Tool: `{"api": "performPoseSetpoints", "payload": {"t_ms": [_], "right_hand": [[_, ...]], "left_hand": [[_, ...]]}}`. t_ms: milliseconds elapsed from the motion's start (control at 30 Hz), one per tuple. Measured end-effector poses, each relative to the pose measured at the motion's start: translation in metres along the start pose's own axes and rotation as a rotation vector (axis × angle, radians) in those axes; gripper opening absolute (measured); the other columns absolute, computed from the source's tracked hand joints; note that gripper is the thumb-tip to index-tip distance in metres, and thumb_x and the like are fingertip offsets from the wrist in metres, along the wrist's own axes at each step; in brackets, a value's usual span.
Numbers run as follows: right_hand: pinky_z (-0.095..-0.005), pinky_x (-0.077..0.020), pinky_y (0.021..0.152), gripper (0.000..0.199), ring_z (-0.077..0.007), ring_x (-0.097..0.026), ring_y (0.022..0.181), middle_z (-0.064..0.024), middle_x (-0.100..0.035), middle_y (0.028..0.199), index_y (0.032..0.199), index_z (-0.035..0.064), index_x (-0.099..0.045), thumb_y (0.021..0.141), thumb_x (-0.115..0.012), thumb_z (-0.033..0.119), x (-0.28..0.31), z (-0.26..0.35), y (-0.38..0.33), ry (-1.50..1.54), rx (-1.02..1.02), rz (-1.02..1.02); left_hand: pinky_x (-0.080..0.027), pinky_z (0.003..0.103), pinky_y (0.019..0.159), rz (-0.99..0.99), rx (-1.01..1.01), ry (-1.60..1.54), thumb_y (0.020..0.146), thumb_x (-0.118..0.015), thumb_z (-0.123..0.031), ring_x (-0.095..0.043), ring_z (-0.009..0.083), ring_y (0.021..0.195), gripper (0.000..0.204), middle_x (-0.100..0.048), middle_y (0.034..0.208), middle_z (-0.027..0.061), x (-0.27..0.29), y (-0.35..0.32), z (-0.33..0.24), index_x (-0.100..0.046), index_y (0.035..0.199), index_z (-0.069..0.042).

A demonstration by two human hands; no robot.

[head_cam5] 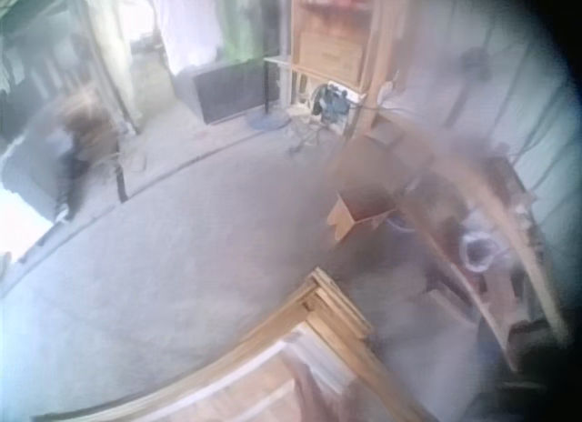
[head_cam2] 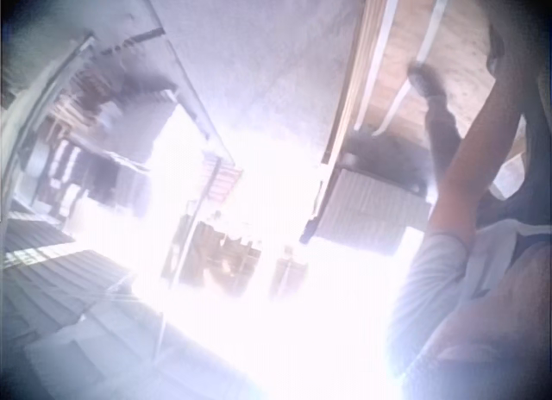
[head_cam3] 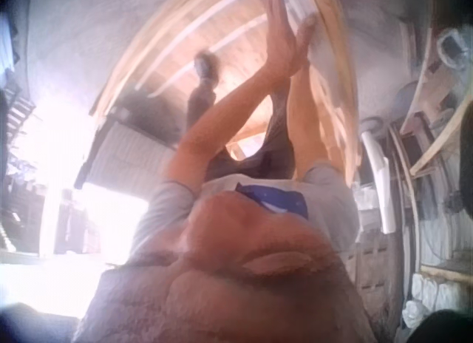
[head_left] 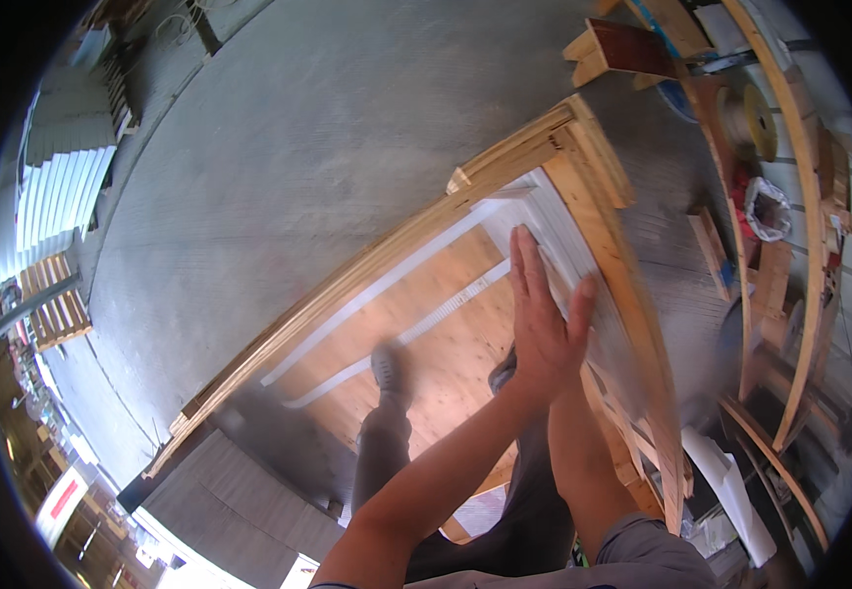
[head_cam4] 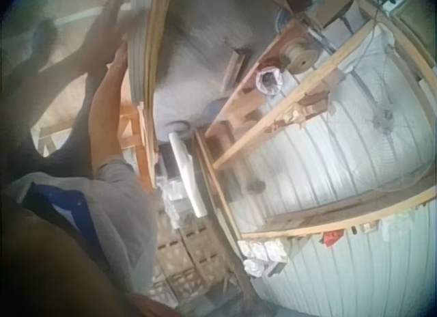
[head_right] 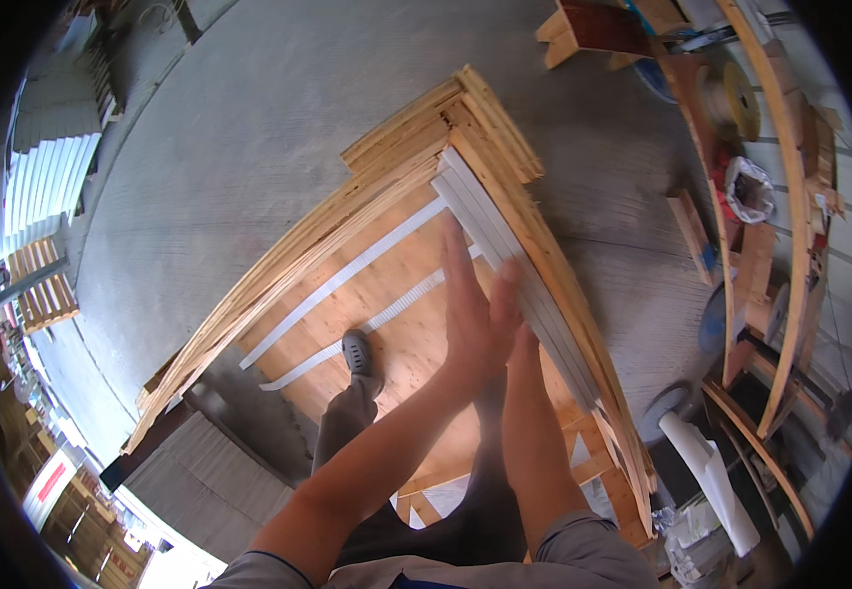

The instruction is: The person repeatedly picks up white rectangular panels from a stack and places them onto a wooden frame structure. The person aligns each panel by hand and sets it in place on the frame, repeating this process multiple times.

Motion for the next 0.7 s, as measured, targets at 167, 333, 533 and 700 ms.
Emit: {"api": "performPoseSetpoints", "payload": {"t_ms": [167,333,533,700], "right_hand": [[-0.0368,-0.0528,0.082,0.035,-0.0272,-0.064,0.095,-0.0130,-0.062,0.111,0.120,-0.0009,-0.054,0.092,-0.056,0.021,0.013,-0.020,-0.018,-0.044,-0.024,0.000],[-0.0360,-0.0526,0.082,0.035,-0.0264,-0.064,0.095,-0.0125,-0.063,0.110,0.119,-0.0007,-0.054,0.092,-0.055,0.022,0.017,-0.025,-0.034,-0.101,-0.044,-0.009],[-0.0351,-0.0523,0.081,0.034,-0.0254,-0.064,0.095,-0.0119,-0.064,0.109,0.118,-0.0005,-0.055,0.093,-0.054,0.023,0.022,-0.020,-0.040,-0.160,-0.053,-0.023],[-0.0343,-0.0521,0.081,0.034,-0.0246,-0.065,0.095,-0.0114,-0.064,0.108,0.118,-0.0003,-0.055,0.094,-0.053,0.023,0.018,-0.021,-0.041,-0.180,-0.057,-0.032]], "left_hand": [[-0.027,0.046,0.110,-0.011,-0.015,-0.020,0.088,-0.061,-0.024,-0.021,0.0457,0.138,0.083,-0.010,0.151,0.0308,-0.004,-0.001,0.009,-0.010,0.147,0.003],[-0.024,0.060,0.106,-0.027,-0.017,-0.042,0.084,-0.062,-0.028,-0.019,0.0459,0.139,0.088,-0.008,0.151,0.0302,-0.009,0.000,0.011,-0.008,0.147,0.002],[-0.021,0.068,0.101,-0.002,0.056,-0.040,0.083,-0.060,-0.040,-0.016,0.0463,0.139,0.096,-0.009,0.150,0.0332,-0.012,0.008,0.009,-0.006,0.143,0.011],[-0.018,0.065,0.103,0.031,0.083,-0.040,0.082,-0.061,-0.042,-0.015,0.0475,0.139,0.099,-0.014,0.146,0.0370,-0.009,0.016,0.004,-0.007,0.140,0.016]]}}
Point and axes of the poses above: each hand's wrist, its own y-axis towards the middle knuckle, its own x-axis out of the back of the hand, z = x × y, the point moved 5 cm from there along y, towards the middle knuckle
